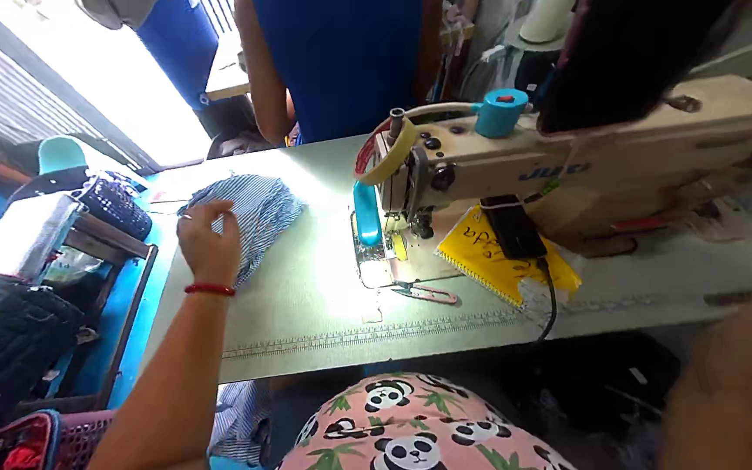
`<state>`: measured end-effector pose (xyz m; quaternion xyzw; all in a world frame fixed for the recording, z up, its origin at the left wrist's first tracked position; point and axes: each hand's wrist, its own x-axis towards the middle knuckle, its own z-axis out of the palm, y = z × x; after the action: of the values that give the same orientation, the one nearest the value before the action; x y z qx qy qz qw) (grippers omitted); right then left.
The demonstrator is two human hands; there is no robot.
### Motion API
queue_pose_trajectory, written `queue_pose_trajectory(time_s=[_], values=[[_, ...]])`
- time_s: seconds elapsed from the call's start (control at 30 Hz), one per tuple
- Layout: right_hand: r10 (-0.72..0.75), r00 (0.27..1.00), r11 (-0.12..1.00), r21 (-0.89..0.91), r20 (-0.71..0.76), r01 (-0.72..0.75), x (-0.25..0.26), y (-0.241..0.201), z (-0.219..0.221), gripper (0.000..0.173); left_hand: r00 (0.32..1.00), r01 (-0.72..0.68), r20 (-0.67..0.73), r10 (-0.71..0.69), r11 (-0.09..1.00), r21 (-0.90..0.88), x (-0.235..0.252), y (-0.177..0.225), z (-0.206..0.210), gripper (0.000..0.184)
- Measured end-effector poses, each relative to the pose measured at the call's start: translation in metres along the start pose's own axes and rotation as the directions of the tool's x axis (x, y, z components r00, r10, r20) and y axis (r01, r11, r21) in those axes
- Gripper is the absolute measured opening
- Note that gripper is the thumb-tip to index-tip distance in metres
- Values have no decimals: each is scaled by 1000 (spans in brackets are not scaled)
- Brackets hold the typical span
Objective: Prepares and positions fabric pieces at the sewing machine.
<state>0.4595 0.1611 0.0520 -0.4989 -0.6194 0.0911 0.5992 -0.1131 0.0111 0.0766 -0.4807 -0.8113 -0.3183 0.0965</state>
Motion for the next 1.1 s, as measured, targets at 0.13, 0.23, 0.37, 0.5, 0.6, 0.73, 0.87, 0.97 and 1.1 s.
queue_pose_trajectory(time_s=[0.13, 0.23, 0.37, 0.5, 0.6, 0.73, 0.87, 0.97, 1.1], values=[[-115, 901, 985, 169, 418, 47, -63, -55, 47, 27, 973, 177, 125, -195, 974, 143, 44, -12, -26, 31], [-214, 639, 973, 104, 739, 205, -98, -89, 92, 35, 948, 221, 193, -253, 960, 174, 48, -32, -25, 33], [-327, 463, 846, 37, 824, 531, -130, -96, 129, 33, 949, 228, 177, -260, 957, 181, 48, -33, -22, 34], [-414, 507, 794, 27, 756, 608, -141, -92, 137, 32, 973, 150, 133, -191, 951, 272, 52, -42, -15, 23], [-395, 541, 787, -30, 742, 616, -142, -92, 137, 33, 998, 62, 16, -65, 985, 161, 50, -38, -16, 24], [-378, 554, 819, -12, 742, 574, -131, -89, 139, 33, 967, -230, -107, 231, 973, 20, 3, 29, -30, 31], [-164, 592, 984, 175, 789, 39, -119, -99, 134, 35, 861, -468, 62, 504, 834, -292, -89, 85, 3, 22], [-197, 409, 818, 379, 891, -432, -120, -119, 127, 58, 807, -336, 209, 553, 721, -606, -131, 109, 26, 22], [-316, 244, 870, 383, 917, -310, -112, -134, 115, 29, 729, -142, 375, 573, 662, -736, -136, 123, 17, 24]])
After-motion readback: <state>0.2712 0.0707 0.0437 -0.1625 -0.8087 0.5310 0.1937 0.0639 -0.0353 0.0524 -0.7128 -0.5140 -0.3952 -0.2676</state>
